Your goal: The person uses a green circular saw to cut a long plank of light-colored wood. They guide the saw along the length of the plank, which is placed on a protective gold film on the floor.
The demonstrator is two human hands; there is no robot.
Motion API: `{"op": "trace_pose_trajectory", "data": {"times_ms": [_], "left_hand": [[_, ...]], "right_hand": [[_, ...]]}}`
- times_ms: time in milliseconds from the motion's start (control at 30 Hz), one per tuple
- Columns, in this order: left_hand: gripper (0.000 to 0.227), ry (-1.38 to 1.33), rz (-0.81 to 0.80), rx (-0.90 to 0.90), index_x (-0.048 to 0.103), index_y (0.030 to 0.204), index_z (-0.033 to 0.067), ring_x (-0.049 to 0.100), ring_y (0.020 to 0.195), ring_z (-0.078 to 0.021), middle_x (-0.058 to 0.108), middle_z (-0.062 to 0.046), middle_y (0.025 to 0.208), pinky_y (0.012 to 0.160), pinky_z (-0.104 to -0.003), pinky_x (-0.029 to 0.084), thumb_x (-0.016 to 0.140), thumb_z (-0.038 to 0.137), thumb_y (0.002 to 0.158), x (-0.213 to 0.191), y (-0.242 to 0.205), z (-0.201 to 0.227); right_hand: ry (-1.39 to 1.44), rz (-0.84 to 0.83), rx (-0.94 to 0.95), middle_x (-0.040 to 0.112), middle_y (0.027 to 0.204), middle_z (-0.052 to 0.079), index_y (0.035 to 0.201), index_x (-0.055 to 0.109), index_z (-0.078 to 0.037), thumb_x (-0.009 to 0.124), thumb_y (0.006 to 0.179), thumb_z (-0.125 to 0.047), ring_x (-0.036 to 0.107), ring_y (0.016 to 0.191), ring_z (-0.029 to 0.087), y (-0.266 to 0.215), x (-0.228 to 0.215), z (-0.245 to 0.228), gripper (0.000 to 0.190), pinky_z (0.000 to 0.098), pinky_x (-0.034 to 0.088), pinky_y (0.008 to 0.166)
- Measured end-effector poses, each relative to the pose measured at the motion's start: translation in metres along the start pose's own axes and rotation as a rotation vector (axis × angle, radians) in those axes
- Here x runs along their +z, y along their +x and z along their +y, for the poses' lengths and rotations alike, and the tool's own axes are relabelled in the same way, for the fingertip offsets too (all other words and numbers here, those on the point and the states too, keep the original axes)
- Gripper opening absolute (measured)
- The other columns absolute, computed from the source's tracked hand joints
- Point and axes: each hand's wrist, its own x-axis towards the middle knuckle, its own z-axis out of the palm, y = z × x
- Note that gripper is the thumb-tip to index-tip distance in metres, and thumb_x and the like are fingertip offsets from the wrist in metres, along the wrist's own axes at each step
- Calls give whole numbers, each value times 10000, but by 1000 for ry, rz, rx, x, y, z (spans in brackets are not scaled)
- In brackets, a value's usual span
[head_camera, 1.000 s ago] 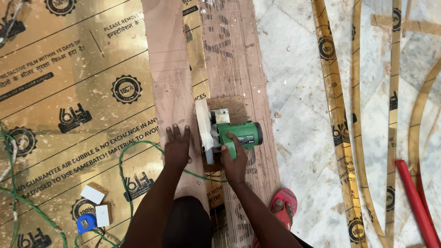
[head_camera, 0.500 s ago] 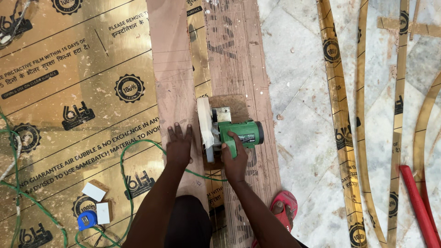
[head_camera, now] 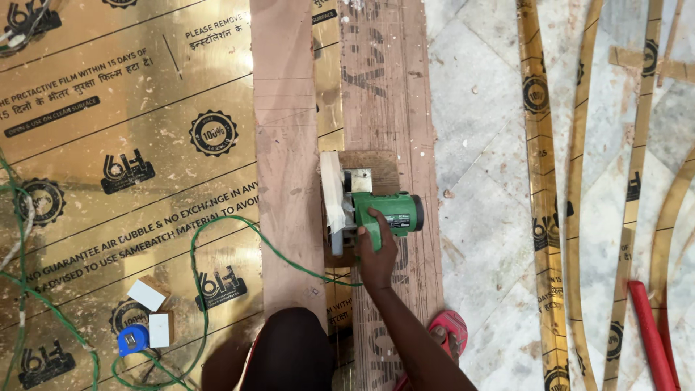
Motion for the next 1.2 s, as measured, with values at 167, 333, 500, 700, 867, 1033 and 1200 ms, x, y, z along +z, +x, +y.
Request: {"op": "trace_pose_trajectory", "data": {"times_ms": [167, 333, 500, 700, 867, 1033, 1200], "left_hand": [[636, -70, -98, -484, 523, 1422, 104, 496, 1354, -371, 527, -188, 1457, 1121, -473, 412, 733, 341, 871, 4, -11, -24], [607, -125, -152, -611, 542, 1395, 99, 512, 1324, -372, 547, -187, 1424, 1101, -476, 424, 733, 330, 867, 11, -52, -72], [578, -164, -157, -578, 561, 1368, 94, 527, 1293, -373, 567, -186, 1390, 1081, -479, 436, 732, 318, 864, 10, -55, -102], [543, -148, -147, -531, 584, 1336, 88, 546, 1257, -375, 591, -185, 1350, 1057, -482, 451, 732, 304, 860, -6, -34, -131], [515, -144, -161, -512, 603, 1309, 84, 561, 1226, -376, 611, -184, 1317, 1037, -485, 463, 732, 293, 857, -7, -23, -131], [486, -122, -151, -505, 621, 1282, 79, 577, 1196, -377, 630, -183, 1284, 1018, -488, 475, 732, 282, 854, -14, -21, -124], [458, -70, -92, -396, 640, 1255, 74, 593, 1165, -378, 650, -182, 1250, 998, -491, 487, 731, 270, 851, -30, 17, -91]], "right_hand": [[-71, -16, -12, 607, 754, 16, 1419, 569, -93, 599, 998, -169, 540, 596, 82, 4, -2, -4, 428, 264, 455, 525], [-97, -14, -34, 586, 674, 18, 1419, 568, -68, 572, 1007, -148, 526, 566, 89, 4, 0, -2, 420, 264, 427, 528], [-139, 2, -76, 574, 644, 28, 1435, 569, -55, 567, 1023, -169, 526, 573, 92, 10, 3, -4, 428, 269, 431, 548], [-79, -20, -87, 584, 693, 22, 1423, 555, -46, 578, 1039, -219, 528, 602, 91, 11, 3, -6, 422, 281, 442, 559], [-51, -19, -81, 604, 763, 28, 1417, 554, -37, 581, 1034, -205, 545, 632, 90, 13, 3, -4, 419, 282, 462, 572], [-11, -20, -68, 584, 769, 30, 1418, 563, -48, 579, 1032, -180, 546, 639, 93, 15, 4, -5, 408, 280, 462, 568], [8, -9, -67, 583, 760, 32, 1397, 579, -49, 583, 1026, -156, 519, 606, 95, 14, 8, -12, 387, 281, 446, 544]]}}
